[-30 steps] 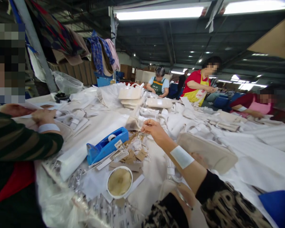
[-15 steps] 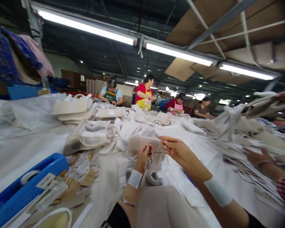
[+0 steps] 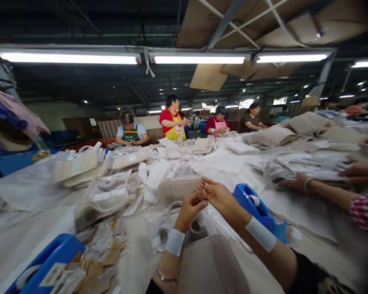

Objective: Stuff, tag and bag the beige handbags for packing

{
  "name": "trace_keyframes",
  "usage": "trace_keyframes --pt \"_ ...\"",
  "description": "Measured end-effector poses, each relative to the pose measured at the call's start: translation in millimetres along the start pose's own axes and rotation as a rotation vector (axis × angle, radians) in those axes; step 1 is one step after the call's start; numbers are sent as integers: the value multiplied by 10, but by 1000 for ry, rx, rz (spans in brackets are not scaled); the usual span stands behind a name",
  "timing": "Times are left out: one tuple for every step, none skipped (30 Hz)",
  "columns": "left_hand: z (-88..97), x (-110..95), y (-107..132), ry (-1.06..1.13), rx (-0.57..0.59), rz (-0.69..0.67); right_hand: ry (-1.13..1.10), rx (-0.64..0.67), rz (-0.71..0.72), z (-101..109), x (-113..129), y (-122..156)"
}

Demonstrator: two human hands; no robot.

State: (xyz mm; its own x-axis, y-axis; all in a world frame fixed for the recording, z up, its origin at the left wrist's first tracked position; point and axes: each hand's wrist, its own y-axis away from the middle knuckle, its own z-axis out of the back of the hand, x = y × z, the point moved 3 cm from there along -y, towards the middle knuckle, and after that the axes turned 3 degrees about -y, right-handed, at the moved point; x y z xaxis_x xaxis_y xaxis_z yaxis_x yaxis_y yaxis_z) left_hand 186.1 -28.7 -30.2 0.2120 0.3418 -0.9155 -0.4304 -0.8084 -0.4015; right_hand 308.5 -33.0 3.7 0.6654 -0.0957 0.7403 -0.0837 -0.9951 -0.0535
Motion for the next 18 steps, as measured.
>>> trace_keyframes --pt "-12 -7 -4 -16 3 0 -5 -8 14 8 -7 -21" --pt "-13 -13 -8 -18 -6 7 -5 -18 30 20 -6 -36" --pt "-5 -20 -9 -5 -20 17 3 -28 47 36 2 -43" --pt "10 -29 -10 26 -37 24 18 -38 66 57 16 -41" --pt "31 -41 -10 71 -56 26 41 -48 84 82 36 -30" --pt "54 -54 -9 125 -77 23 71 -56 99 110 56 -12" --pt "77 -67 -8 178 -97 20 109 -60 106 138 75 13" --pt "98 -77 -7 224 -111 19 150 -59 105 168 91 39" --pt "114 -83 -6 263 -120 23 192 -56 98 199 100 65" --pt "125 -85 -6 293 -121 29 229 -52 86 231 104 87" --pt "132 -86 -6 319 -116 34 261 -48 71 264 100 105" --pt "137 -86 -6 345 -108 30 286 -41 54 296 88 118" --pt "140 -87 -6 374 -97 19 304 -30 33 326 68 126" --pt "143 -89 -6 403 -82 4 315 -13 8 352 39 133" --pt "145 -92 -5 432 -66 -12 319 13 -24 372 2 140" --pt "147 -96 -4 459 -52 -25 318 46 -61 384 -42 150" --pt "150 -100 -1 485 -43 -35 311 86 -101 388 -88 163" --pt "151 -105 2 509 -34 -39 299 129 -146 384 -135 180"
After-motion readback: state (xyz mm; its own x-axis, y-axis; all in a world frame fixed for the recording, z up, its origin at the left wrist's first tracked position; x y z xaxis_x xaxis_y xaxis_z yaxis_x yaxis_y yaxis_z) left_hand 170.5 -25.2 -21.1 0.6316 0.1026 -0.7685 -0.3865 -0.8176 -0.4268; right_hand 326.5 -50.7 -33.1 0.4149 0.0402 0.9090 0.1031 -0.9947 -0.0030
